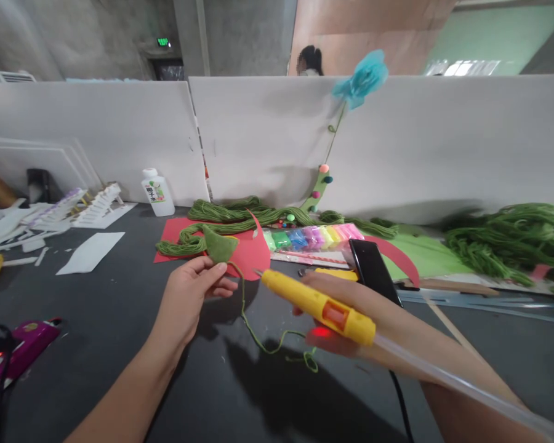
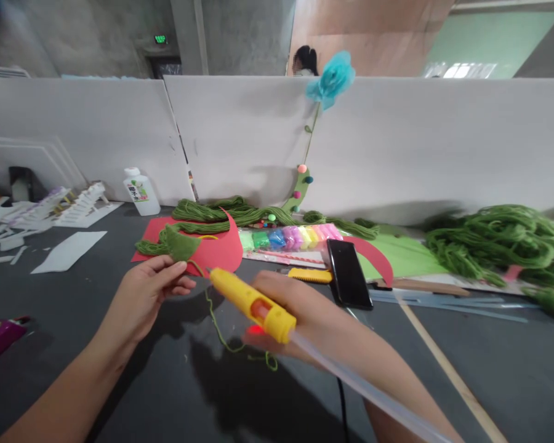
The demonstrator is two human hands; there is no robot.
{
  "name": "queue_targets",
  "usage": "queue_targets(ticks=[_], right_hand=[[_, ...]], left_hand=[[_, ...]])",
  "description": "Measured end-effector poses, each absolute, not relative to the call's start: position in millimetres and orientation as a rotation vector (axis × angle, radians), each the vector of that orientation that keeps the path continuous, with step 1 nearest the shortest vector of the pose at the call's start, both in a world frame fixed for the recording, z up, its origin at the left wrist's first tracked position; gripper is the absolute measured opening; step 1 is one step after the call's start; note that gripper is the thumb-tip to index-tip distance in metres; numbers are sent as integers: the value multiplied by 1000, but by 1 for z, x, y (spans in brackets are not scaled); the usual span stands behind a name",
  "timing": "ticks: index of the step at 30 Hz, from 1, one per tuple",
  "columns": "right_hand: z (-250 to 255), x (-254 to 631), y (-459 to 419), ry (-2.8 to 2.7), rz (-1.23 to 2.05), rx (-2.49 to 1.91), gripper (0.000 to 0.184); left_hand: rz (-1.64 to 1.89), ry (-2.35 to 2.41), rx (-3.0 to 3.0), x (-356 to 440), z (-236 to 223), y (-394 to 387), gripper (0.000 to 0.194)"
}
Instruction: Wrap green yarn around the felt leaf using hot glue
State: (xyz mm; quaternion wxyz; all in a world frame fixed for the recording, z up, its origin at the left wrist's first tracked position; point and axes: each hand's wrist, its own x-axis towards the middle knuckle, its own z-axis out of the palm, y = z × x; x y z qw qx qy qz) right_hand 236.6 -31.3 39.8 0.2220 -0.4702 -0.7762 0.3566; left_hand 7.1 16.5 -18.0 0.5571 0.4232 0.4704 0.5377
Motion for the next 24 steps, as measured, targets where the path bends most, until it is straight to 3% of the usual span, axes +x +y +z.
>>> queue_targets(ticks=[12, 15, 20, 24], right_hand=[[27, 222, -34, -2092, 516, -1097, 10], [29, 221, -36, -2110, 568, -1064, 5], [25, 220, -36, -2094, 723, -1079, 15], [25, 218, -35, -2116, 643, -1078, 4]], left_hand=[[1230, 1040, 1089, 13, -11, -1, 14], [1235, 1032, 1090, 12, -9, -2, 13], [1231, 1024, 1096, 13, -6, -5, 12], [1226, 1019, 1102, 13, -6, -6, 13]])
